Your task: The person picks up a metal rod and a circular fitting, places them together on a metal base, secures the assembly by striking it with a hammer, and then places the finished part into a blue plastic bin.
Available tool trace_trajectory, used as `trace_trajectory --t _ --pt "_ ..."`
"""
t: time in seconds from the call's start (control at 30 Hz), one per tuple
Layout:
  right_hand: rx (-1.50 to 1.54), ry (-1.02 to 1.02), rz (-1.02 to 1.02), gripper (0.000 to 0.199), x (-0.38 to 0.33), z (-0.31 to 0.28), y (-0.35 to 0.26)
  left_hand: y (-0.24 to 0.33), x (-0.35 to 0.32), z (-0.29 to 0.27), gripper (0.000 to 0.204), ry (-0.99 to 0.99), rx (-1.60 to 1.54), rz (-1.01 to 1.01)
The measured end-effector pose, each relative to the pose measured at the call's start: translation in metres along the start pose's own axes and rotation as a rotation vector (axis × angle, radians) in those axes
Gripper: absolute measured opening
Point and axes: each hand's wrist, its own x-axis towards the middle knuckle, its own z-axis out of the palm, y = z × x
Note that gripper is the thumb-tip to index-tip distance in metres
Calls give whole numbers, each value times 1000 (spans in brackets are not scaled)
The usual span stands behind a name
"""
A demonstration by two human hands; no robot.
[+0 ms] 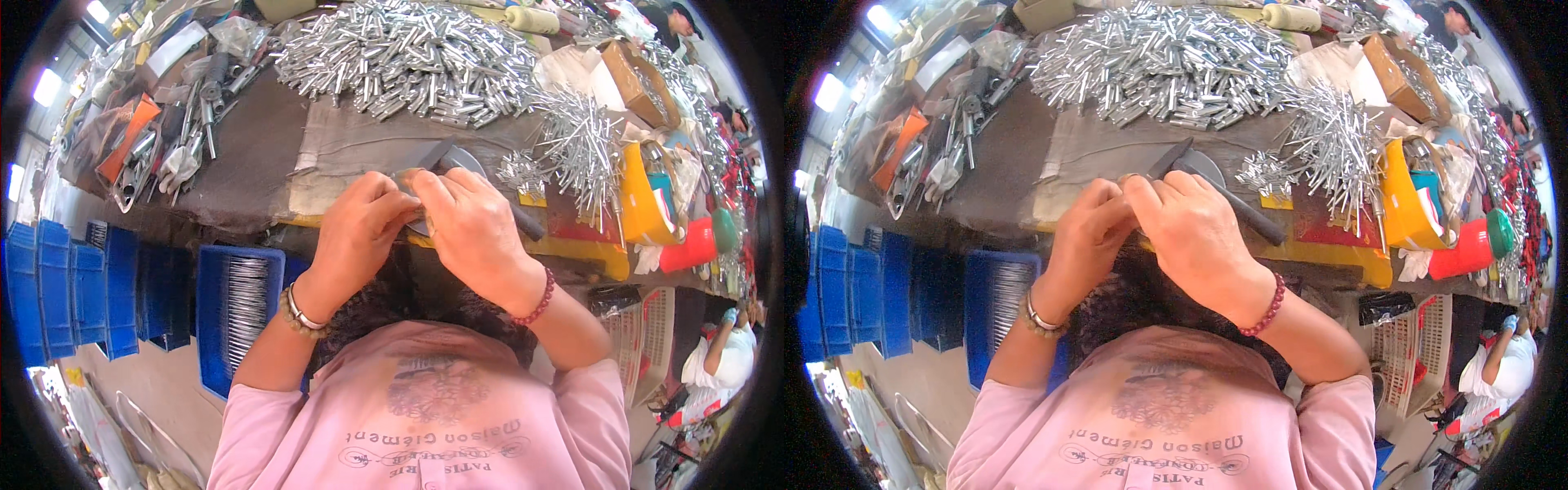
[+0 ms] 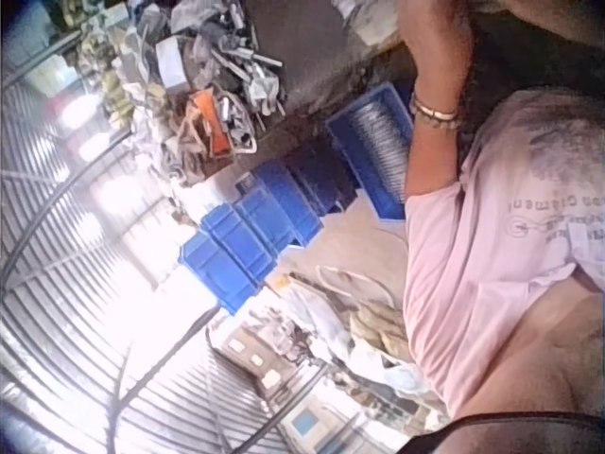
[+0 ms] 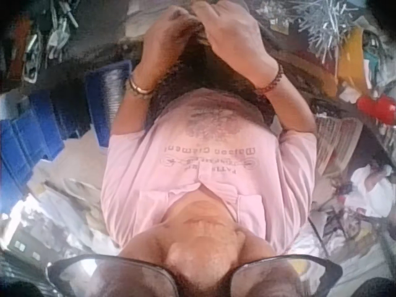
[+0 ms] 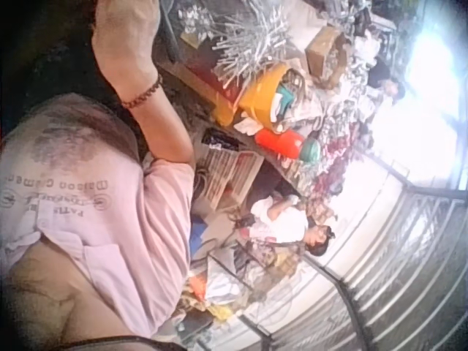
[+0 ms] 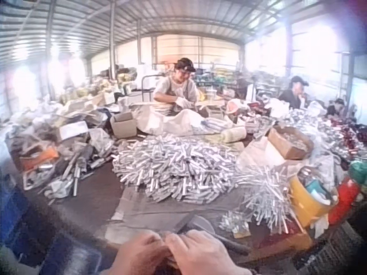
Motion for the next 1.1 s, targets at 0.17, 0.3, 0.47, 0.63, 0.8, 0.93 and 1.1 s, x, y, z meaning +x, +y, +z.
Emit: trace_trajectory --t 0.17,0.3,0.47,0.63,0.8,0.93,1.1 --pt "9 31 58 42 -14 4 11 -1 -1 0 17 -22 -26 -71" --pt "-267 79 181 39 -18 -24 26 -3 -2 2 16 17 22 -39" --pt "-261 37 207 38 -34 -20 47 -3 1 4 15 19 -22 -46" --pt "15 97 392 35 -47 -37 21 -5 -1 7 16 46 -17 -30" --pt "16 199 256 39 -63 -42 1 -9 -3 5 21 5 -40 -37" --pt "-73 174 174 44 -78 -28 5 -9 -2 5 23 11 -62 -15" --pt "113 84 282 39 -65 -31 8 -8 -2 5 17 20 -57 -47"
